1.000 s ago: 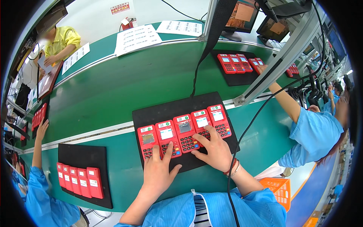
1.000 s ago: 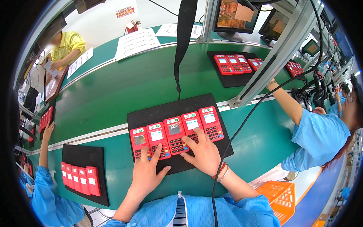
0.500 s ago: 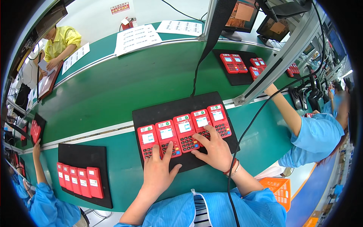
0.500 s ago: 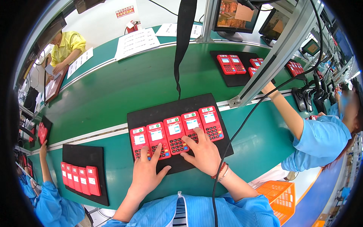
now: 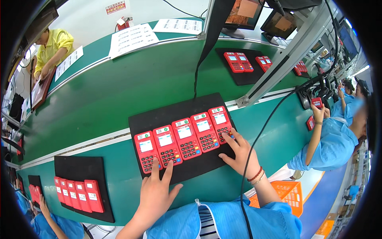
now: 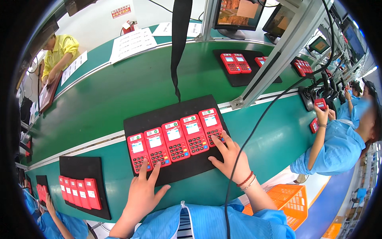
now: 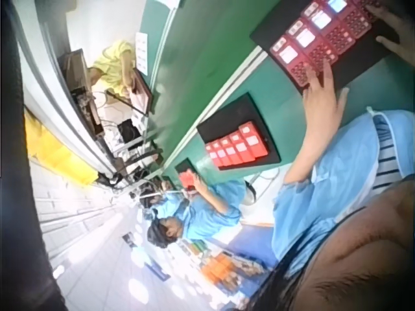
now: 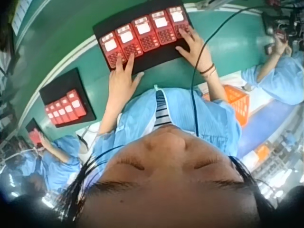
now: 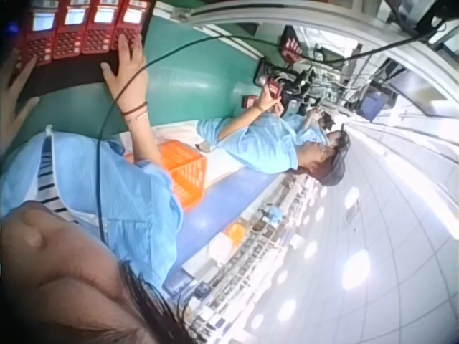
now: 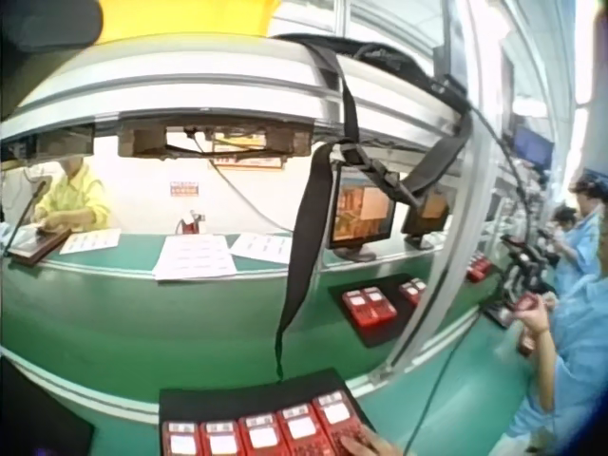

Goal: The person turns over handheld electronic devices onto a pad, presses buttons on their keypads by hand, and slides them along the table.

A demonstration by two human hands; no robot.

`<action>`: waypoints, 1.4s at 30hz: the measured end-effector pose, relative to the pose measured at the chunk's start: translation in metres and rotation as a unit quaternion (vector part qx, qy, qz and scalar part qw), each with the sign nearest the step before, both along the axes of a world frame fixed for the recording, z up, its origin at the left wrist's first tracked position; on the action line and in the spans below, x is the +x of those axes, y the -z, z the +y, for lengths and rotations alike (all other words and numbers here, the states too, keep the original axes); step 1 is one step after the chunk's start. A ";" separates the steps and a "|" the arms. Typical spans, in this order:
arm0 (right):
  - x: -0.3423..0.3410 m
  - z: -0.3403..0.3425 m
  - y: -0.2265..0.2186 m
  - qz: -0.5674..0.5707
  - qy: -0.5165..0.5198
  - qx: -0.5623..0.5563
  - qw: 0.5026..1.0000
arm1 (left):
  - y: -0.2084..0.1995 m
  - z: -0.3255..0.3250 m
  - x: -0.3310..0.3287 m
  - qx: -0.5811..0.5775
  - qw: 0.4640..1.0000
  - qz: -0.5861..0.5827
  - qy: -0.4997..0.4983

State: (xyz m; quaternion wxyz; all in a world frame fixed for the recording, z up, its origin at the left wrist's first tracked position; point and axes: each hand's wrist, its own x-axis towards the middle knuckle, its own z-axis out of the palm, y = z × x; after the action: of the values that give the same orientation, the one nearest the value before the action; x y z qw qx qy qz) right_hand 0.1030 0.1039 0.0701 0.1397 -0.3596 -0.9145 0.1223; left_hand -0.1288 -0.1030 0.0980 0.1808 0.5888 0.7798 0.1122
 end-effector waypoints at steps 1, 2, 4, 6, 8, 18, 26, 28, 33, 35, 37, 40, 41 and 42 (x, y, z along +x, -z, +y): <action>0.000 0.001 -0.003 -0.002 0.000 -0.002 1.000 | 0.000 0.004 0.002 -0.002 1.000 -0.002 0.000; -0.001 0.002 -0.005 -0.021 -0.001 -0.004 1.000 | 0.000 0.009 0.004 0.003 0.999 0.034 0.005; -0.002 0.005 -0.009 -0.041 -0.004 -0.009 0.999 | 0.002 0.017 0.007 0.006 0.998 0.069 0.009; -0.001 0.008 -0.014 -0.053 -0.026 -0.012 0.998 | 0.004 0.025 0.010 -0.008 0.994 0.111 -0.005; -0.004 0.006 -0.016 -0.072 -0.029 -0.029 0.997 | 0.009 0.031 0.012 -0.010 0.989 0.149 0.002; -0.017 0.003 -0.019 -0.155 -0.036 -0.063 0.985 | 0.016 0.058 0.019 -0.038 0.974 0.220 0.035; -0.015 0.003 -0.018 -0.142 -0.053 -0.063 0.986 | 0.013 0.057 0.019 -0.055 0.977 0.203 0.034; -0.014 0.003 -0.017 -0.135 -0.061 -0.056 0.987 | 0.014 0.054 0.020 -0.054 0.978 0.201 0.034; -0.017 0.004 -0.021 -0.159 -0.052 -0.071 0.983 | 0.023 0.056 0.025 -0.047 0.974 0.219 0.046; -0.018 0.002 -0.019 -0.162 -0.050 -0.078 0.982 | 0.023 0.059 0.025 -0.053 0.972 0.225 0.049; -0.018 0.003 -0.020 -0.166 -0.047 -0.073 0.982 | 0.023 0.060 0.024 -0.062 0.972 0.222 0.043; -0.017 0.003 -0.019 -0.175 -0.040 -0.094 0.979 | 0.026 0.059 0.015 -0.030 0.971 0.225 0.069; -0.017 0.000 -0.015 -0.167 -0.035 -0.093 0.981 | 0.027 0.057 0.017 -0.031 0.971 0.224 0.071; -0.018 -0.002 -0.012 -0.158 -0.029 -0.091 0.983 | 0.027 0.056 0.020 -0.041 0.973 0.220 0.055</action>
State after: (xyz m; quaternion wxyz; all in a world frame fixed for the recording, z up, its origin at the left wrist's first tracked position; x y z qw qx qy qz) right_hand 0.0854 0.1018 0.0826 -0.0436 -0.3585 -0.9202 0.1512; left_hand -0.1088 -0.0465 0.0711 0.0351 0.6332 0.7706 -0.0624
